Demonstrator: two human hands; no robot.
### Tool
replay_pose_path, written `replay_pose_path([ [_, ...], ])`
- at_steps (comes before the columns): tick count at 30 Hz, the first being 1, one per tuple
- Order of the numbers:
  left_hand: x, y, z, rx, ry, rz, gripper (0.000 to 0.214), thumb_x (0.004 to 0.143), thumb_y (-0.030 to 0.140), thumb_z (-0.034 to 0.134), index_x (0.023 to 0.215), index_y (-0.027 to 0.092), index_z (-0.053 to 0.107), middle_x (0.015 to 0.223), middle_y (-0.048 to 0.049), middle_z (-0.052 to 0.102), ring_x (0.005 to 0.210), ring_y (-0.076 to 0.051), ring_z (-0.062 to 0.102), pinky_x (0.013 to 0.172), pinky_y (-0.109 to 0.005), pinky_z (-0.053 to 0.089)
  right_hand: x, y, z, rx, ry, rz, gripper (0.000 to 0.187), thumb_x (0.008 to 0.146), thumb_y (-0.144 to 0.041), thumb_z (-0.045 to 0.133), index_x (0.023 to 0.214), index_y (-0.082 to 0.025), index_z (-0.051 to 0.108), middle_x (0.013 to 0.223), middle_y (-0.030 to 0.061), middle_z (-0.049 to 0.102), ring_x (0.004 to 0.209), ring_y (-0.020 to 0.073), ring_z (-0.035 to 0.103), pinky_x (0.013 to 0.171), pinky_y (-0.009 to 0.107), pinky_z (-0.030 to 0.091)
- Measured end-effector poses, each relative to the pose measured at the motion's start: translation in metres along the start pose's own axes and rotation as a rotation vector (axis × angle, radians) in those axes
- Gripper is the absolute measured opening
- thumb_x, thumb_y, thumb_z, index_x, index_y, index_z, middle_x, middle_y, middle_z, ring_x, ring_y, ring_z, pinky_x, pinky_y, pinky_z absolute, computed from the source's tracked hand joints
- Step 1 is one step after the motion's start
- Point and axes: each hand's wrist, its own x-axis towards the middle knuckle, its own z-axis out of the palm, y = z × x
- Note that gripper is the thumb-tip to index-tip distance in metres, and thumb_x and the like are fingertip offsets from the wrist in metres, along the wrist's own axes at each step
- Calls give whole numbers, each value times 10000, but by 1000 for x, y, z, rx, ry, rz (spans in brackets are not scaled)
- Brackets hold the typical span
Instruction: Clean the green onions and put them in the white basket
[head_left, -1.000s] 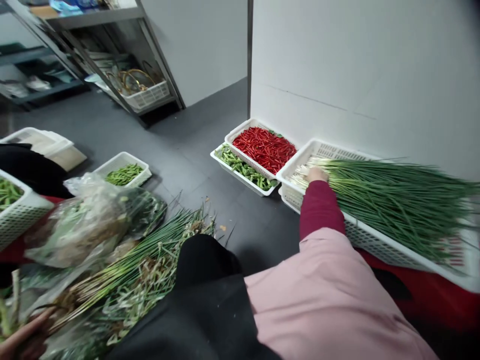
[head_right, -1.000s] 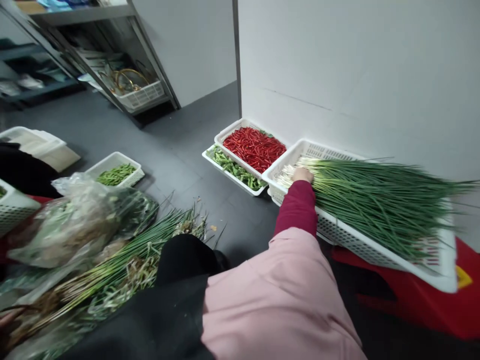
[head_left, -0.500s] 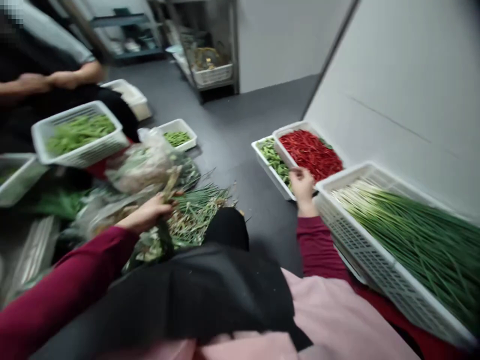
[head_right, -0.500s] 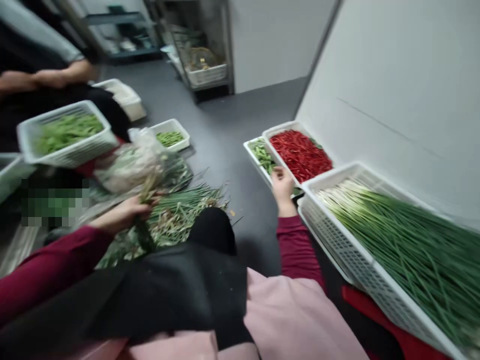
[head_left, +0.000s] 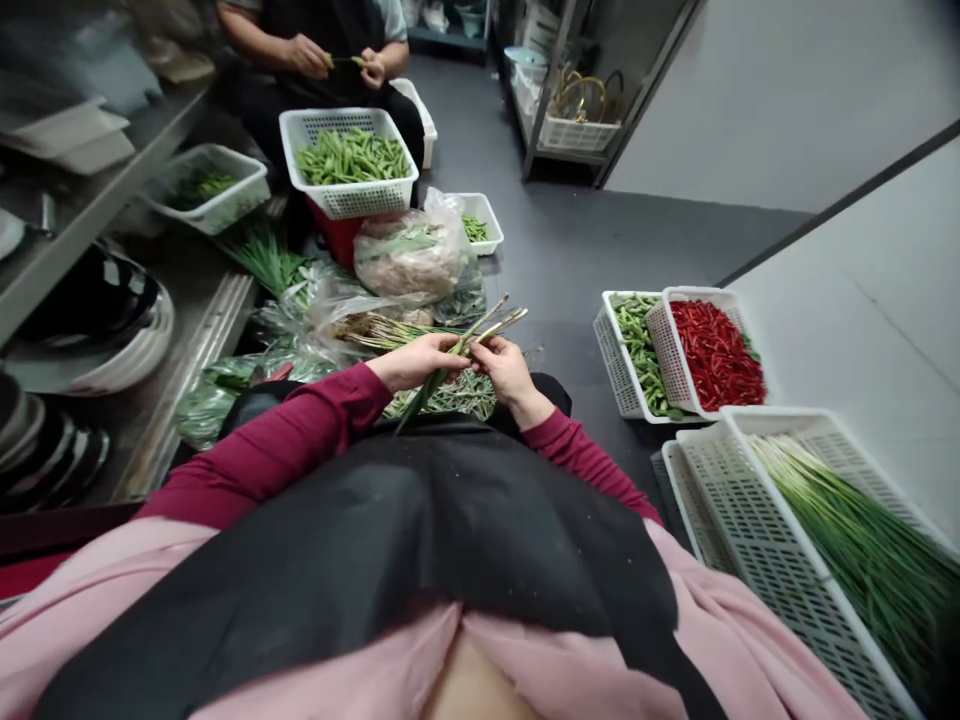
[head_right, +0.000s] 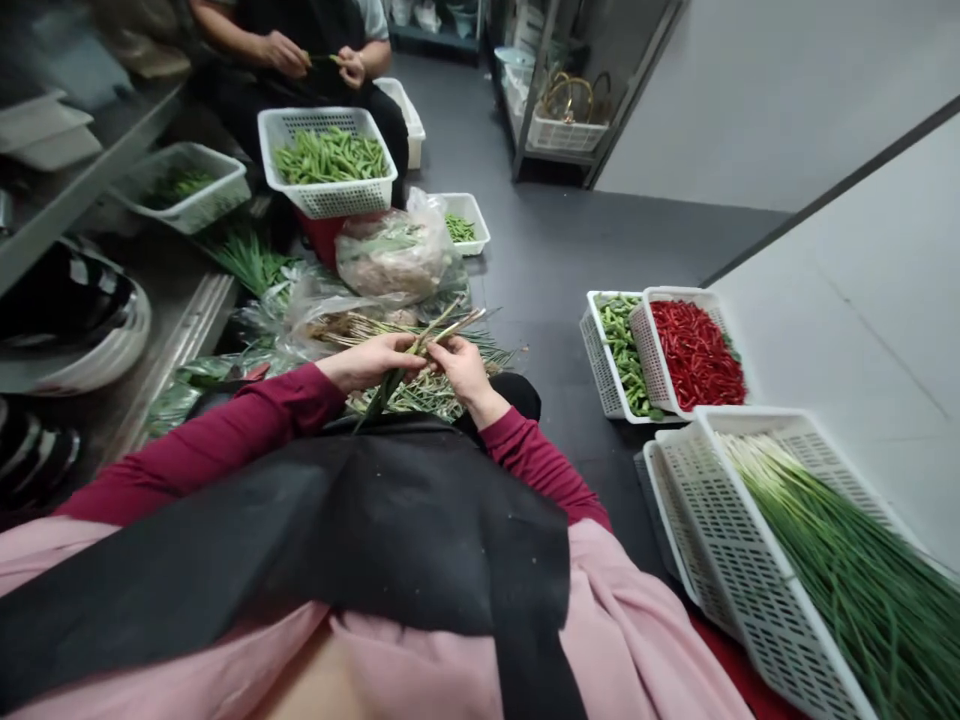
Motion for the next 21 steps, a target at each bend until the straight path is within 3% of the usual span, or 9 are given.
replay_pose_path([
  [4, -22, -9, -28, -98, 93, 0, 278, 677, 222, 738, 894, 89, 626, 733, -30, 621, 576, -109, 574, 552, -249, 463, 0, 9, 28, -7, 24, 24, 301, 629, -354, 768, 813, -144, 656, 684, -10, 601, 539, 68, 479, 514, 221, 388],
  [8, -30, -18, -45, -132, 247, 39, 248, 657, 216, 740, 841, 93, 627, 729, -30, 630, 588, -120, 591, 566, -259, 482, 8, 8, 41, -47, 25, 70, 330, 596, -360, 788, 806, -148, 648, 676, -20, 578, 554, 68, 480, 526, 221, 395],
  [13, -33, -21, -59, -144, 250, 60, 291, 631, 234, 760, 860, 106, 634, 734, -21, 630, 588, -109, 566, 589, -268, 477, 20, 11, 48, -32, -11, 109, 371, 603, -412, 791, 811, -157, 619, 650, -32, 555, 555, 68, 493, 527, 214, 400],
  [16, -32, -25, -63, -47, 287, 78, 338, 618, 246, 756, 902, 111, 633, 795, -29, 644, 633, -117, 565, 634, -280, 468, 24, 17, 52, -131, -73, 101, 354, 626, -423, 774, 773, -148, 607, 609, -33, 554, 519, 67, 484, 506, 217, 393],
  [21, -27, -28, -71, 355, 367, 151, 252, 641, 237, 692, 859, 128, 625, 779, -15, 629, 705, -144, 555, 693, -287, 444, 29, 20, 49, -372, -160, 142, 341, 597, -411, 786, 690, -133, 612, 535, -26, 561, 450, 70, 466, 438, 212, 350],
])
